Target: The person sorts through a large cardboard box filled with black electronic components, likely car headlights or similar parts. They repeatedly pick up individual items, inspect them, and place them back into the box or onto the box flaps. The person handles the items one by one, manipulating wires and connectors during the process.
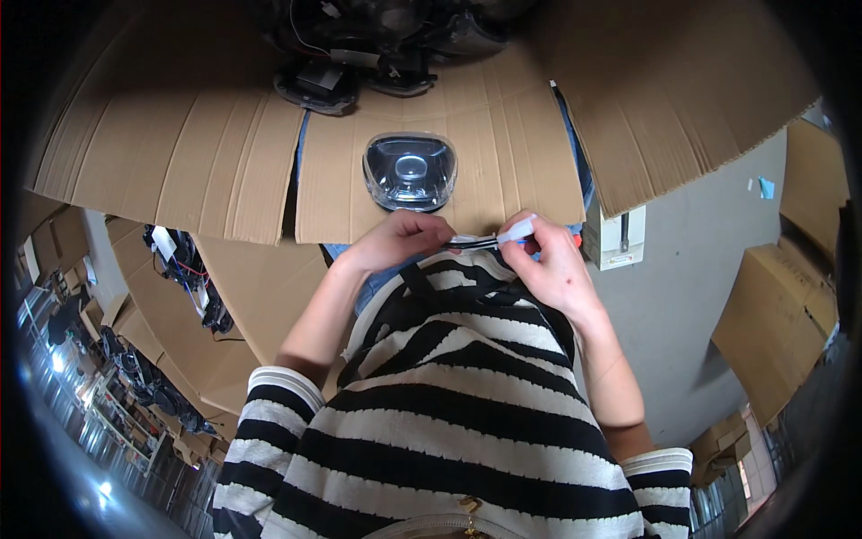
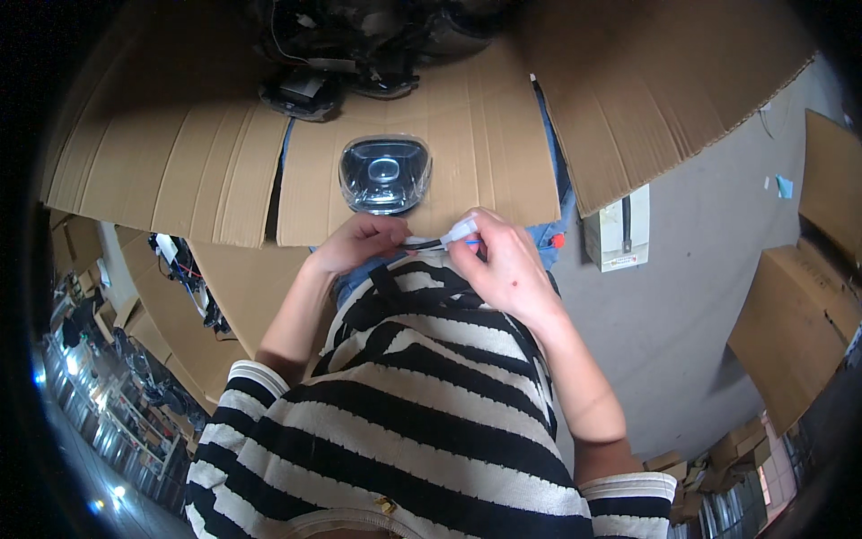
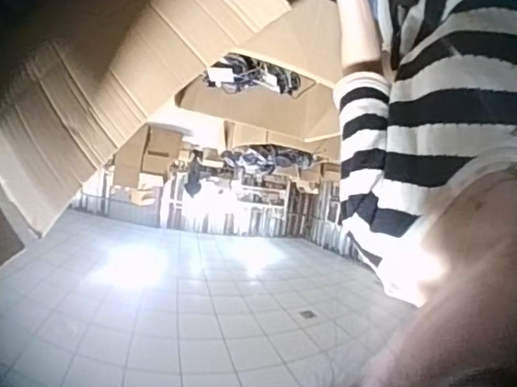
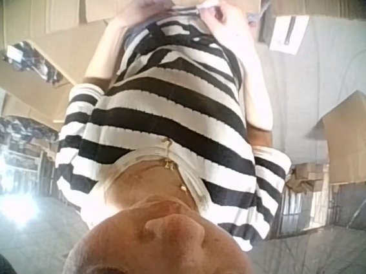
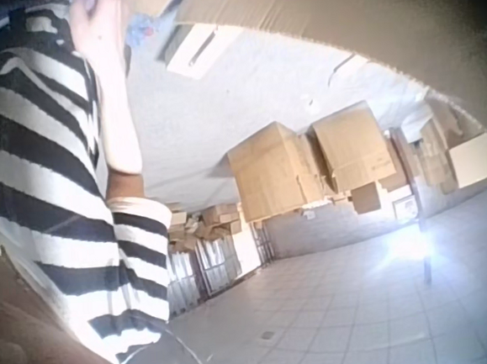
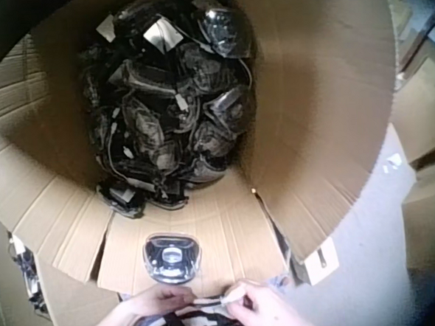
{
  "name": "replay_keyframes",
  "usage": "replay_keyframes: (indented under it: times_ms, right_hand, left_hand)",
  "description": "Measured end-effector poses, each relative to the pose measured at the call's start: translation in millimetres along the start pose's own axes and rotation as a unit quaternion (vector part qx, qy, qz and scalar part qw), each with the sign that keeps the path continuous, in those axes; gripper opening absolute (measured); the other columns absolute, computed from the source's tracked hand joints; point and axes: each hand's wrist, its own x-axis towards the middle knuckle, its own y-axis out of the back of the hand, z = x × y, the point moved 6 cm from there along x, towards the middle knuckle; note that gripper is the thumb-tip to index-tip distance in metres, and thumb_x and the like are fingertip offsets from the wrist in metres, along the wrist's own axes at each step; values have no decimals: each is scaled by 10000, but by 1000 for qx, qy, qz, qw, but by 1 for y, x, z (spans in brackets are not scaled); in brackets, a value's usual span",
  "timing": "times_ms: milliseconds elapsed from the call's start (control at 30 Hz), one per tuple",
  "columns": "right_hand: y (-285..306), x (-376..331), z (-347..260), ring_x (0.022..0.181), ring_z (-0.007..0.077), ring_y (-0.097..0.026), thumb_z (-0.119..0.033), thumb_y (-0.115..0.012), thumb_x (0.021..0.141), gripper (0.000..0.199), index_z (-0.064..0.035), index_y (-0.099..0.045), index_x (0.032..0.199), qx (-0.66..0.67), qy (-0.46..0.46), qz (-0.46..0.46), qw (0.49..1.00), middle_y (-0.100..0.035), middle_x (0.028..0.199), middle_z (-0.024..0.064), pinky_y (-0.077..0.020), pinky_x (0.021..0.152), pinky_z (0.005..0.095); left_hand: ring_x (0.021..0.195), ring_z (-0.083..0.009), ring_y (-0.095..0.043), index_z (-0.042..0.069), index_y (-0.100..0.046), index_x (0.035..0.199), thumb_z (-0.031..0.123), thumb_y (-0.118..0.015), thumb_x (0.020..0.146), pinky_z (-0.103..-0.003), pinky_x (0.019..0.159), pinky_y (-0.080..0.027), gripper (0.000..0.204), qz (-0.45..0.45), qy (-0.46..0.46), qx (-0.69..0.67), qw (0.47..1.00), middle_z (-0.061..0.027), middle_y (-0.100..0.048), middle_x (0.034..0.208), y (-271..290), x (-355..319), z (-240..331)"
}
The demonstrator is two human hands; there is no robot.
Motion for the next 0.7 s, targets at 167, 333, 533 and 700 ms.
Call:
replay_keyframes:
  times_ms: [167,333,533,700]
  right_hand:
    - [-4,1,-6,586,264,-517,-81,-537,711,92,-2,-531,759,-62,24,14,998,-523,675,130,-405,548,312]
    - [18,-8,16,574,73,-480,-91,-545,754,81,-13,-551,773,27,-63,39,997,-545,654,28,-399,538,221]
    - [44,-21,7,603,46,-418,-68,-539,767,67,-4,-543,751,48,-63,35,996,-515,672,-18,-358,557,181]
    - [42,-32,-2,614,43,-400,-61,-541,763,55,-7,-545,754,110,-44,8,993,-510,686,-20,-346,567,176]
  left_hand:
    - [716,-31,-444,8,-608,875,75,-464,842,-169,637,-365,161,-6,15,74,997,31,-531,730,-1,4,4]
    - [809,-74,-491,29,-548,1058,52,-510,823,-206,733,-403,240,28,30,-3,999,-8,-578,906,-8,3,10]
    - [734,-48,-470,66,-537,1104,69,-500,837,-182,683,-390,270,5,31,124,992,24,-537,807,-12,-1,21]
    - [714,-112,-507,68,-577,1046,45,-538,796,-223,653,-399,254,-12,-96,167,981,-40,-575,817,-27,-3,43]
